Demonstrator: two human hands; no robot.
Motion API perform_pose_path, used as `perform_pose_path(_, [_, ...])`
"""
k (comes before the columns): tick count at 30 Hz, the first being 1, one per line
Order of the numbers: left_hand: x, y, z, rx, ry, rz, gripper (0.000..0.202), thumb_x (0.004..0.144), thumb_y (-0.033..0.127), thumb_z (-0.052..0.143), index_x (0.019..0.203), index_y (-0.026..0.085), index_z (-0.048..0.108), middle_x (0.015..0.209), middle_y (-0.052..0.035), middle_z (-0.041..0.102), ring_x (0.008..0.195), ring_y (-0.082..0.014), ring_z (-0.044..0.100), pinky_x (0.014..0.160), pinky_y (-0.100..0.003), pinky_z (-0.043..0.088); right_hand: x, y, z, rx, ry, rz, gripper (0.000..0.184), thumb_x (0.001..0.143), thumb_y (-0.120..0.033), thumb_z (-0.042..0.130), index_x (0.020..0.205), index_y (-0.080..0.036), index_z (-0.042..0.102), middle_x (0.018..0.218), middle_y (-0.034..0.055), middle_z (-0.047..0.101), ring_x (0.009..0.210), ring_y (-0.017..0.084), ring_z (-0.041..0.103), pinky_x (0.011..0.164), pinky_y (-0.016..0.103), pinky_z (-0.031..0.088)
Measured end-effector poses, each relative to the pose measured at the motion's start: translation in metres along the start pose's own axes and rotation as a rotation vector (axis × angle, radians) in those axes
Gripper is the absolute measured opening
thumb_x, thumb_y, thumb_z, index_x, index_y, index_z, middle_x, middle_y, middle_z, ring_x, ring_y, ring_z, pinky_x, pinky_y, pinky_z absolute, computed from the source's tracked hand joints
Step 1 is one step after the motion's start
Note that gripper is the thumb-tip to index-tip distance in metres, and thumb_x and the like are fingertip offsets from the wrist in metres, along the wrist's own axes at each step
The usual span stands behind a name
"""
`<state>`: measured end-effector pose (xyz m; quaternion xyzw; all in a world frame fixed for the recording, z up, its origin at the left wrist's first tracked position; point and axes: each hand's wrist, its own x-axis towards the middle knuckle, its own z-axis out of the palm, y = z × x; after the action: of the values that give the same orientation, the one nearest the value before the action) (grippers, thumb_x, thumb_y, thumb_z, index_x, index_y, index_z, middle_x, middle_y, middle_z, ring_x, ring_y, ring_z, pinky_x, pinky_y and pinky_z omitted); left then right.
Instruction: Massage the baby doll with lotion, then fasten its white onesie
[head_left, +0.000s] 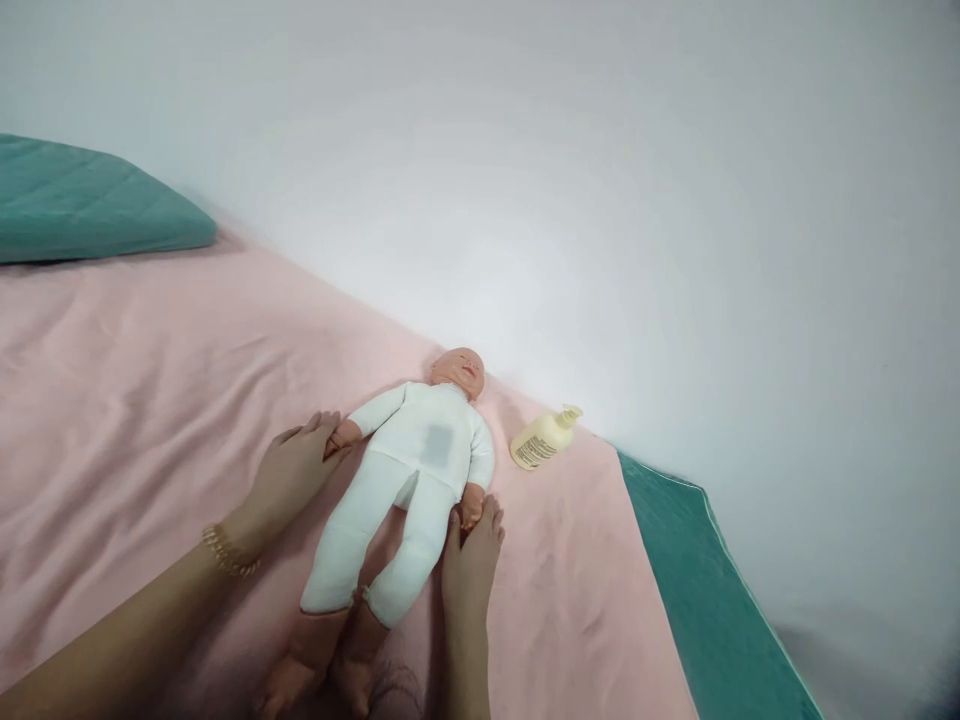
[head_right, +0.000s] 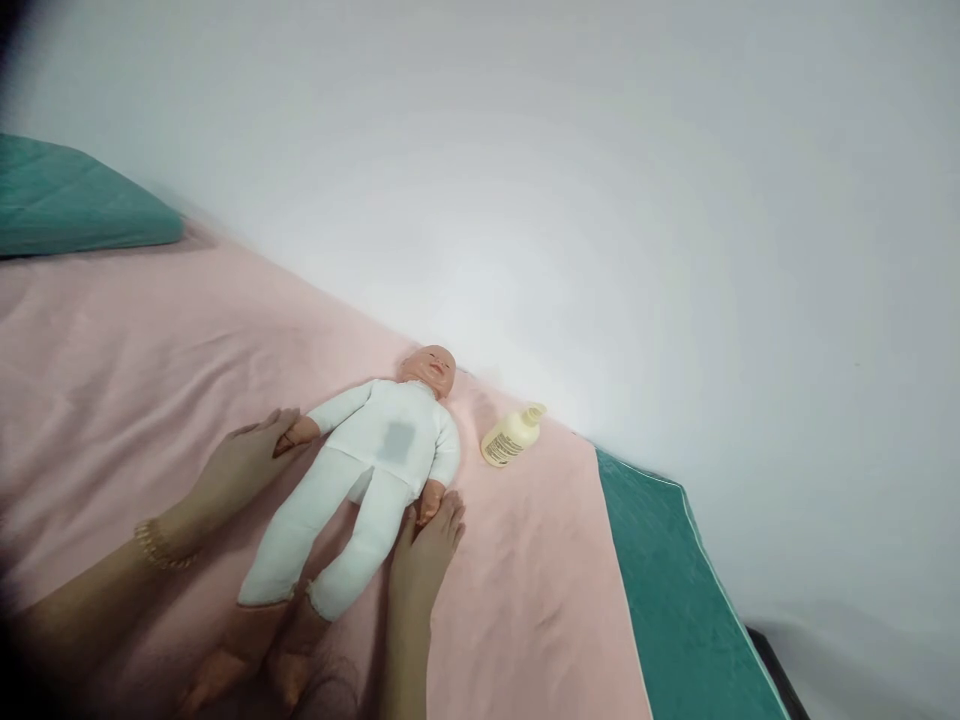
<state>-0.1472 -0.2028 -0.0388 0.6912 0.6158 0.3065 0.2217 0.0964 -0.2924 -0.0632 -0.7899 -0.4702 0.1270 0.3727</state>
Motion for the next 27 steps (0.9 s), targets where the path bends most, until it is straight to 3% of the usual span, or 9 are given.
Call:
perform_pose_path(2, [0.000, 0.003, 0.002, 0.072, 0.008, 0.054, 0.029, 0.091, 0.040, 0.037, 0.099, 0.025, 0.060, 0.103, -0.0105, 0.069, 0.091, -0.0334, 0.066, 0.086, -0.045, 0.045, 0.000, 0.003, 0.003, -0.029, -0.010, 0.001, 0.070, 0.088, -0.045, 0.048, 0.143, -0.001, 0.043, 0.151, 0.0259, 0.041, 0.147, 0.039, 0.027, 0.116, 0.058, 0.022])
perform_pose_path(5, [-0.002, 0.005, 0.002, 0.093, 0.015, 0.061, 0.033, 0.091, 0.041, 0.039, 0.106, 0.025, 0.062, 0.110, -0.0114, 0.069, 0.098, -0.0343, 0.066, 0.090, -0.045, 0.044, 0.000, 0.003, 0.004, -0.001, -0.034, 0.008, 0.071, 0.090, -0.046, 0.045, 0.145, -0.001, 0.038, 0.150, 0.0254, 0.043, 0.144, 0.037, 0.036, 0.118, 0.056, 0.019])
perform_pose_path(7, [-0.002, 0.003, 0.001, 0.066, -0.002, 0.033, 0.042, 0.091, 0.044, 0.040, 0.120, 0.024, 0.061, 0.116, -0.0122, 0.070, 0.105, -0.0371, 0.064, 0.090, -0.046, 0.044, 0.001, 0.001, 0.003, 0.084, -0.032, 0.019, 0.065, 0.092, -0.047, 0.041, 0.145, -0.009, 0.040, 0.140, 0.0202, 0.056, 0.130, 0.033, 0.053, 0.114, 0.051, 0.030])
perform_pose_path(9, [0.000, 0.001, -0.001, 0.029, -0.014, -0.043, 0.056, 0.090, 0.051, 0.043, 0.138, 0.025, 0.052, 0.114, -0.0123, 0.071, 0.103, -0.0405, 0.065, 0.080, -0.046, 0.046, 0.004, -0.004, 0.000, 0.174, -0.011, 0.050, 0.058, 0.094, -0.048, 0.039, 0.143, -0.017, 0.043, 0.126, 0.0137, 0.067, 0.112, 0.029, 0.065, 0.099, 0.043, 0.045])
perform_pose_path(11, [0.004, -0.001, -0.004, 0.007, 0.000, -0.124, 0.071, 0.087, 0.059, 0.047, 0.149, 0.026, 0.039, 0.107, -0.0132, 0.073, 0.093, -0.0428, 0.067, 0.068, -0.044, 0.045, 0.011, -0.010, -0.005, 0.234, 0.025, 0.082, 0.055, 0.095, -0.050, 0.038, 0.141, -0.020, 0.047, 0.119, 0.0106, 0.070, 0.103, 0.027, 0.068, 0.086, 0.037, 0.051])
perform_pose_path(13, [0.014, 0.001, -0.008, -0.009, 0.057, -0.130, 0.078, 0.086, 0.061, 0.049, 0.153, 0.025, 0.033, 0.105, -0.0138, 0.073, 0.087, -0.0426, 0.067, 0.064, -0.044, 0.045, 0.022, -0.019, -0.012, 0.283, 0.069, 0.083, 0.052, 0.096, -0.049, 0.038, 0.138, -0.021, 0.051, 0.120, 0.0099, 0.069, 0.102, 0.026, 0.068, 0.083, 0.034, 0.052])
perform_pose_path(17, [0.046, 0.016, -0.015, -0.086, 0.206, -0.028, 0.069, 0.087, 0.054, 0.054, 0.147, 0.024, 0.043, 0.112, -0.0108, 0.072, 0.106, -0.0409, 0.062, 0.081, -0.046, 0.047, 0.052, -0.037, -0.021, 0.371, 0.121, 0.038, 0.041, 0.098, -0.045, 0.045, 0.130, -0.021, 0.056, 0.128, 0.0104, 0.064, 0.110, 0.023, 0.064, 0.091, 0.036, 0.052])
perform_pose_path(21, [0.089, 0.030, -0.014, -0.305, 0.266, 0.060, 0.065, 0.084, 0.048, 0.063, 0.144, 0.029, 0.046, 0.129, -0.0050, 0.066, 0.116, -0.0312, 0.060, 0.093, -0.039, 0.046, 0.088, -0.051, -0.018, 0.434, 0.136, 0.011, 0.035, 0.096, -0.041, 0.057, 0.124, -0.020, 0.059, 0.127, 0.0097, 0.060, 0.108, 0.021, 0.062, 0.092, 0.043, 0.054])
perform_pose_path(27, [0.146, 0.026, 0.019, -0.597, 0.288, 0.110, 0.047, 0.091, 0.037, 0.052, 0.134, 0.020, 0.047, 0.132, -0.0109, 0.061, 0.116, -0.0257, 0.059, 0.090, -0.034, 0.048, 0.139, -0.056, -0.003, 0.495, 0.148, 0.005, 0.035, 0.096, -0.037, 0.058, 0.125, -0.018, 0.058, 0.126, 0.0093, 0.060, 0.107, 0.021, 0.062, 0.091, 0.042, 0.055])
